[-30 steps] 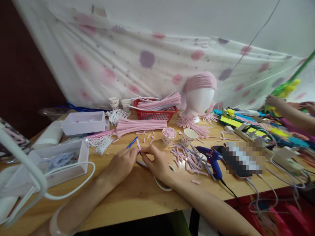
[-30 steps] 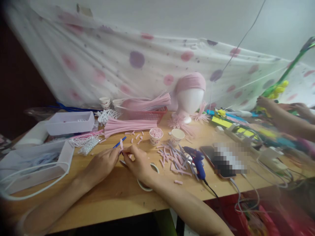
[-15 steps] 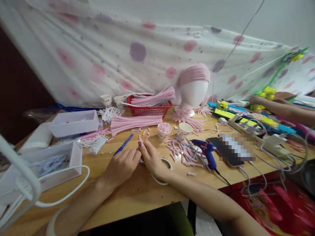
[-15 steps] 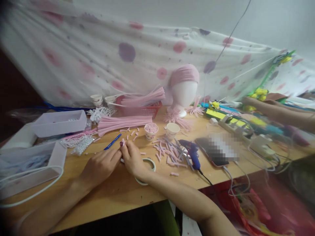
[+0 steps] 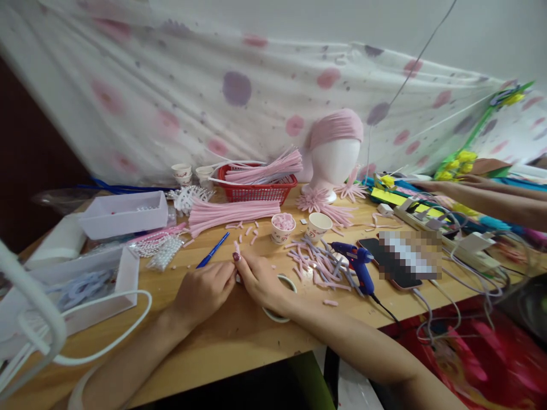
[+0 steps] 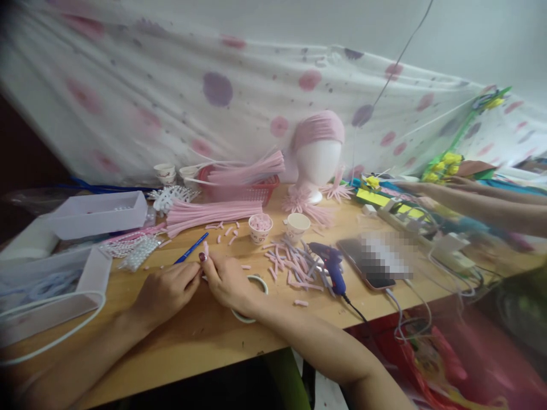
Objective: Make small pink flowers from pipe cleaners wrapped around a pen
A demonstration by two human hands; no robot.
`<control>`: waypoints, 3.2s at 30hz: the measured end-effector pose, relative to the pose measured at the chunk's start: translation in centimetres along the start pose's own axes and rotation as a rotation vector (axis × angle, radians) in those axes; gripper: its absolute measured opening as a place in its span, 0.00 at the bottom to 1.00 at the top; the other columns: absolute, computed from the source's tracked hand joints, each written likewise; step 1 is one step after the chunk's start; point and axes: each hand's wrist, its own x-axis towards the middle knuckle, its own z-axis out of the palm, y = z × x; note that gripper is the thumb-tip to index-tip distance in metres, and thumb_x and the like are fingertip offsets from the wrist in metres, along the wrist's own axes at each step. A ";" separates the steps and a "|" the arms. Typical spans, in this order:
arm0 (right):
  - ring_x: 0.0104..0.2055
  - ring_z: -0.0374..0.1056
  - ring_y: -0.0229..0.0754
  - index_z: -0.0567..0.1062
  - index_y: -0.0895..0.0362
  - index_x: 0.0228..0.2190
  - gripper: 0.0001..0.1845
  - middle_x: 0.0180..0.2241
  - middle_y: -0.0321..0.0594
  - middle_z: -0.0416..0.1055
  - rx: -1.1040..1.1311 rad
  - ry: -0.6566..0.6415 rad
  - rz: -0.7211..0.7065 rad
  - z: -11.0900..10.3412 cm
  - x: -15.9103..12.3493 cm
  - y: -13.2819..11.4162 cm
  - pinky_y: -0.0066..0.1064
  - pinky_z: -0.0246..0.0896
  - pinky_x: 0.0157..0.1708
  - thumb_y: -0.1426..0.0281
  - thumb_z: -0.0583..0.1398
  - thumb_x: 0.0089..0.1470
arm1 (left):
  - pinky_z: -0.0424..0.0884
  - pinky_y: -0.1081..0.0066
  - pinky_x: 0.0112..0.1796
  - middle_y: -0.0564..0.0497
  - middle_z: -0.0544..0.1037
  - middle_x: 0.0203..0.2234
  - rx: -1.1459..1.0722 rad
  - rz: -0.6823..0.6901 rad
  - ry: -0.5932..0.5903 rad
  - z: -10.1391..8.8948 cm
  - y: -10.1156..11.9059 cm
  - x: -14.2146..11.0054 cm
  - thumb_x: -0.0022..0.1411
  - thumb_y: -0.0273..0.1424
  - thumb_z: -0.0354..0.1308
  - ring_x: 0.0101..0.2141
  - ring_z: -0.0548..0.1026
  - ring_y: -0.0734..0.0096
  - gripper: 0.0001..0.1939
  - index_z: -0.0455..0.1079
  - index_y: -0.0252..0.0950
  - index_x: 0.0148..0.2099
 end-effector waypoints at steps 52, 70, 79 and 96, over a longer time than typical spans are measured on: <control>0.20 0.64 0.40 0.73 0.63 0.33 0.17 0.21 0.43 0.72 -0.679 -0.241 -0.429 -1.4 0.8 0.1 0.29 0.49 0.20 0.71 0.47 0.65 | 0.49 0.77 0.11 0.64 0.46 0.10 -1.328 -0.951 -0.596 -0.5 0.0 0.7 0.59 0.39 0.44 0.10 0.45 0.78 0.15 0.53 0.41 0.22; 0.17 0.59 0.33 0.65 0.58 0.16 0.30 0.13 0.33 0.61 0.236 -0.277 0.117 -1.2 0.4 0.4 0.24 0.53 0.23 0.60 0.44 0.66 | 0.66 0.71 0.29 0.51 0.73 0.25 -0.313 0.036 -0.175 -0.2 -1.0 -0.4 0.68 0.25 0.41 0.26 0.73 0.68 0.13 0.63 0.37 0.33; 0.21 0.56 0.33 0.62 0.57 0.18 0.25 0.19 0.34 0.62 0.079 -0.153 -0.023 -0.3 0.3 0.0 0.25 0.51 0.26 0.67 0.43 0.66 | 0.63 0.73 0.27 0.56 0.67 0.22 -0.693 -0.384 -0.274 -0.7 -0.4 0.1 0.67 0.32 0.43 0.24 0.67 0.72 0.14 0.62 0.38 0.29; 0.27 0.60 0.36 0.68 0.58 0.29 0.16 0.25 0.34 0.63 0.332 -0.278 -0.155 -1.6 -0.1 -0.6 0.26 0.56 0.30 0.68 0.46 0.64 | 0.62 0.74 0.26 0.57 0.66 0.19 -1.202 -0.741 -0.246 -0.9 -1.3 1.1 0.61 0.38 0.49 0.22 0.64 0.75 0.14 0.62 0.37 0.27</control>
